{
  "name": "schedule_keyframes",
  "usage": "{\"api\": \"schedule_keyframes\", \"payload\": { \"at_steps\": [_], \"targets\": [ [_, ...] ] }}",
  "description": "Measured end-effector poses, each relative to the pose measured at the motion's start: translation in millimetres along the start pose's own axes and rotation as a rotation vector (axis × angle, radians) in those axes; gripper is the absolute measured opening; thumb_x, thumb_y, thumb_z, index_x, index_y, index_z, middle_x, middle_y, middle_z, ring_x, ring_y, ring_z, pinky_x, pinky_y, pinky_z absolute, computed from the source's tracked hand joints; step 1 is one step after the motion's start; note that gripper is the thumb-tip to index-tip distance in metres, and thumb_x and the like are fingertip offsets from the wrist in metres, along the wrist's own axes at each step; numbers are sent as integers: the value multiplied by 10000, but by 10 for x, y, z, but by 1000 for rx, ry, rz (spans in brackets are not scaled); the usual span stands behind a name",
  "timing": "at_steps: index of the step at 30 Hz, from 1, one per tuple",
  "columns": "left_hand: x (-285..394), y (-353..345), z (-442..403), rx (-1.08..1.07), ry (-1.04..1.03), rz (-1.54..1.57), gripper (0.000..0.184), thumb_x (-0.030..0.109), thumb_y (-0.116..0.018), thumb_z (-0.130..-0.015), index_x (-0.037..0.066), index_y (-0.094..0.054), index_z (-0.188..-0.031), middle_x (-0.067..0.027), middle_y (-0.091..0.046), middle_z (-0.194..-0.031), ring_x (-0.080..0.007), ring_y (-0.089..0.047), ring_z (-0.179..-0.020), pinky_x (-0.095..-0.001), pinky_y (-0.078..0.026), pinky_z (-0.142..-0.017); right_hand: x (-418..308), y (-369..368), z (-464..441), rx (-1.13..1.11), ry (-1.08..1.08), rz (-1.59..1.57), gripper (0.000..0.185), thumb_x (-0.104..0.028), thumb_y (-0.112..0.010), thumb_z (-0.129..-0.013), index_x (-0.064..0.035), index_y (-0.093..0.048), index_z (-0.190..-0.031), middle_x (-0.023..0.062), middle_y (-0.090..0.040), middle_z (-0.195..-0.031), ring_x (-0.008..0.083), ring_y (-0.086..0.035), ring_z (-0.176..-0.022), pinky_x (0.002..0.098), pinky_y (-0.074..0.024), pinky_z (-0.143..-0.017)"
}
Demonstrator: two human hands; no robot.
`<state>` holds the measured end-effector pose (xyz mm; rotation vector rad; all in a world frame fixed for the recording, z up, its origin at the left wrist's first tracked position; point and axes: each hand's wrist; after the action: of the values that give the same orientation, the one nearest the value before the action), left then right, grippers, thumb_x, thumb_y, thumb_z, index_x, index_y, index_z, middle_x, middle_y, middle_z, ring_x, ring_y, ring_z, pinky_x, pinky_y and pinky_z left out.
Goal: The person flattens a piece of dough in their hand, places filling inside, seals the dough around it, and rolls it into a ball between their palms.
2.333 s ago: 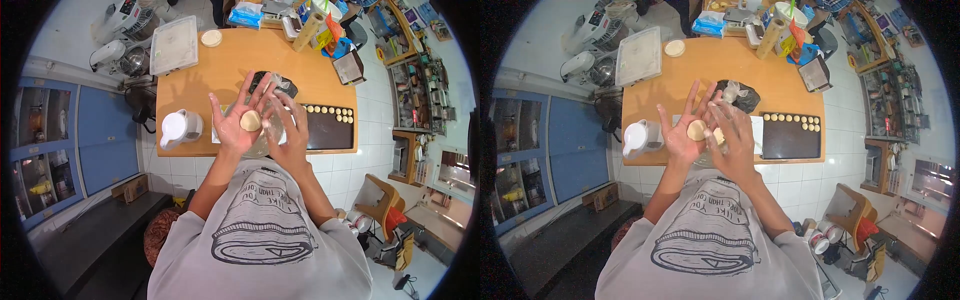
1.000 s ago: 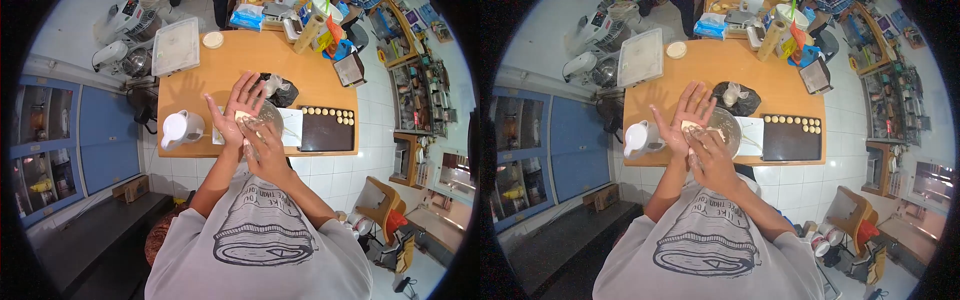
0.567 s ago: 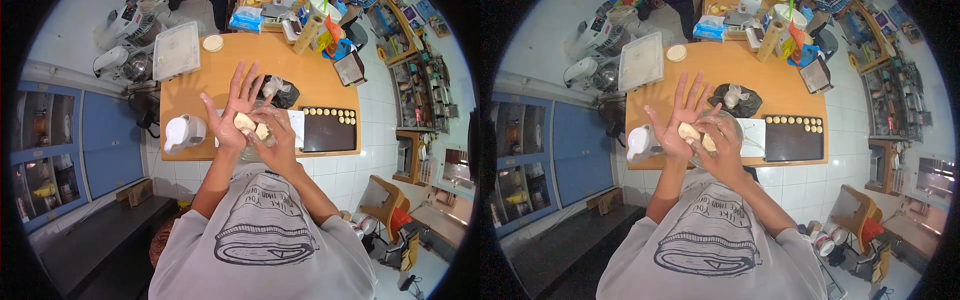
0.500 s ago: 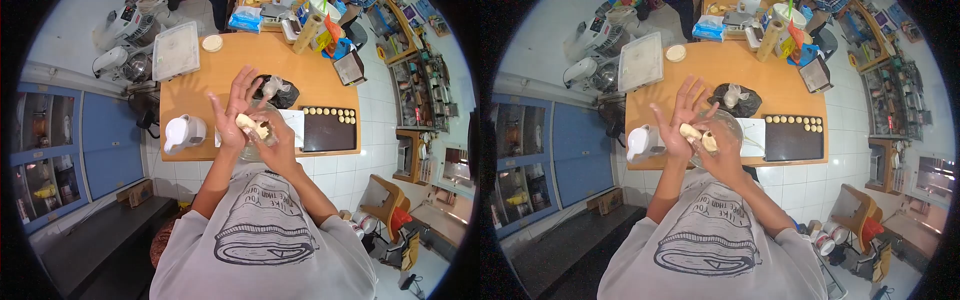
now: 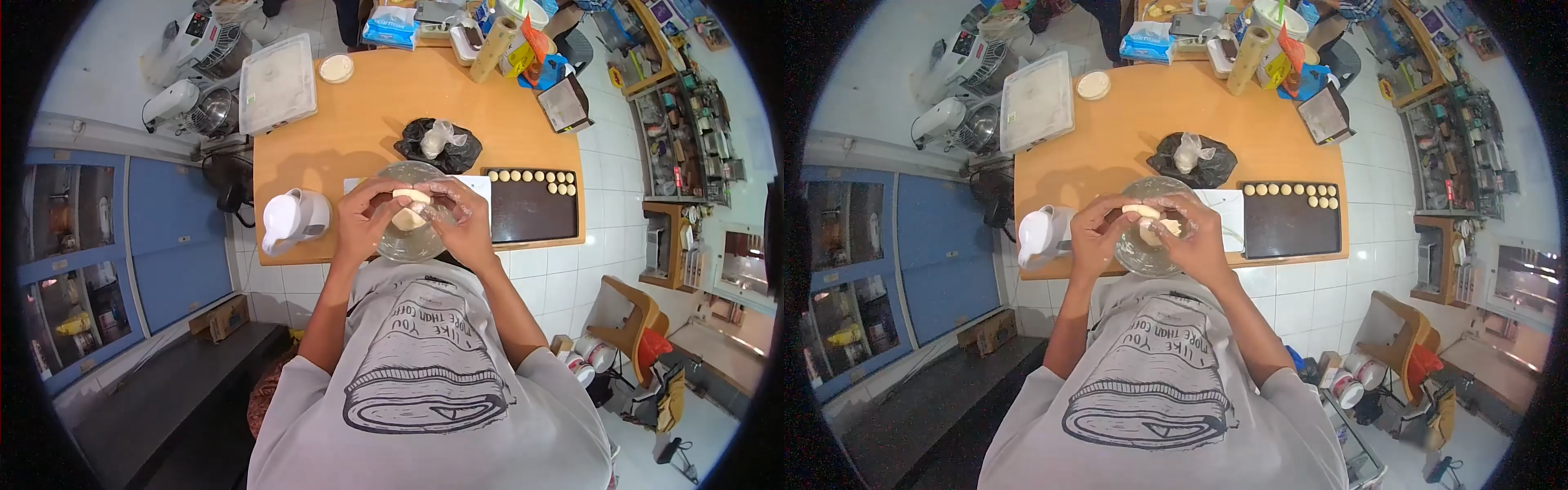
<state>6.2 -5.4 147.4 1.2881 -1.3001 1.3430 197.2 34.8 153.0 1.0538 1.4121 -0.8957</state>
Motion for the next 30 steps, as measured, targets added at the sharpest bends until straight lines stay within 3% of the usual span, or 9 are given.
{"api": "schedule_keyframes", "payload": {
  "at_steps": [2,8,12,24,30],
  "targets": [
    [-80,-7,26,5,-42,-14,250,2,-760,-966,-48,-730,-1209,-112,-720,-1149,-172,-703,-1055,-292,-564,-937,65,-34,22,9,-38,-75,316,66,-768,-879,28,-739,-1192,139,-742,-1150,199,-721,-1047,334,-591,-916],
    [-49,-108,35,63,108,222,283,43,-755,-982,-43,-713,-1248,-101,-731,-1186,-137,-681,-1077,-292,-533,-975,145,-40,23,35,-170,-182,272,56,-749,-930,45,-734,-1201,123,-724,-1161,185,-711,-1061,332,-591,-950],
    [-293,-20,75,99,168,206,330,59,-749,-990,-43,-695,-1300,-93,-737,-1195,-141,-680,-1104,-297,-524,-995,139,-39,34,48,-179,-326,277,36,-753,-945,44,-732,-1222,97,-722,-1168,173,-706,-1071,321,-578,-951],
    [-439,-197,145,185,232,563,315,59,-669,-1043,-47,-669,-1340,-191,-694,-1341,-220,-693,-1196,-385,-585,-1060,317,26,81,6,-104,-103,225,72,-760,-899,-3,-778,-1111,78,-721,-1106,137,-697,-966,287,-569,-825],
    [-409,-114,153,78,303,557,344,70,-686,-1035,-50,-660,-1356,-175,-688,-1363,-207,-684,-1206,-374,-580,-1055,266,138,40,-28,46,77,464,98,-784,-796,-50,-738,-1233,92,-714,-1076,172,-691,-959,297,-571,-822]
  ]
}}
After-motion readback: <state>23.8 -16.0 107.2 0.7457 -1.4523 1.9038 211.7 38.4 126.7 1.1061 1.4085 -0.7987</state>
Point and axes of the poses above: each hand's wrist, its own z-axis away from the middle knuckle, its own y-axis out of the back of the hand, x = y × z
